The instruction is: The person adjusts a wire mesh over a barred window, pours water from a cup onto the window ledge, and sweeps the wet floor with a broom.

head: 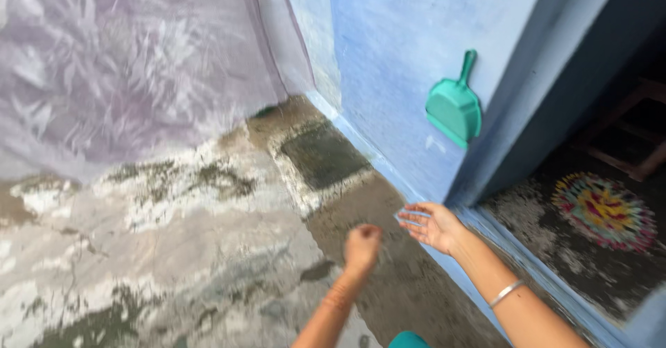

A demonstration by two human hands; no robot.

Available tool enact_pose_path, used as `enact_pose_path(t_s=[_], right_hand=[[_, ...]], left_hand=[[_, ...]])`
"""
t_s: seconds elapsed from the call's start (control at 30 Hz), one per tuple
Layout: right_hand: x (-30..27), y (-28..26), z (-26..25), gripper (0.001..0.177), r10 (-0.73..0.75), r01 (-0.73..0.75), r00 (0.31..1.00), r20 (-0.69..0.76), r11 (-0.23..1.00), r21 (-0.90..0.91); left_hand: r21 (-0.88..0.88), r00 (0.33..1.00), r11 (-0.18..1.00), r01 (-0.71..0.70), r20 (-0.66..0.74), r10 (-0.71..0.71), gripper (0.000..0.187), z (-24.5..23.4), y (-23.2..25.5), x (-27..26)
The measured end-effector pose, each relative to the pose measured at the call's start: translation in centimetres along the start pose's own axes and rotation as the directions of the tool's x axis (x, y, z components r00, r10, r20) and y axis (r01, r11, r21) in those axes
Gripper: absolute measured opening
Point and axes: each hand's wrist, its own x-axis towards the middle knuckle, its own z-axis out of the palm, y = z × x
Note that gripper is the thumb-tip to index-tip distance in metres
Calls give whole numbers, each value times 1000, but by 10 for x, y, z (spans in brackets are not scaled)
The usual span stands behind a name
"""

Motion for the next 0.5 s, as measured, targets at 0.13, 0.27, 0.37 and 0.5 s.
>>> enact_pose_path(t_s=[0.13, 0.27, 0.37, 0.5], right_hand=[[66, -54, 9, 31, 23, -23, 999, -42, 1000, -6], [167, -143, 17, 31, -1, 1, 1000, -8, 999, -37], [224, -210, 19, 31, -28, 28, 1000, 1, 998, -54], [289, -303, 32, 32, -102, 109, 993, 61, 987, -118]], left_hand=[[207, 986, 964, -166, 26, 164, 24, 21, 56, 51], [417, 955, 866, -278, 21, 296, 27, 40, 112, 152], [379, 964, 893, -241, -12, 265, 30, 63, 154, 228], [412, 942, 860, -302, -12, 336, 34, 95, 209, 326]])
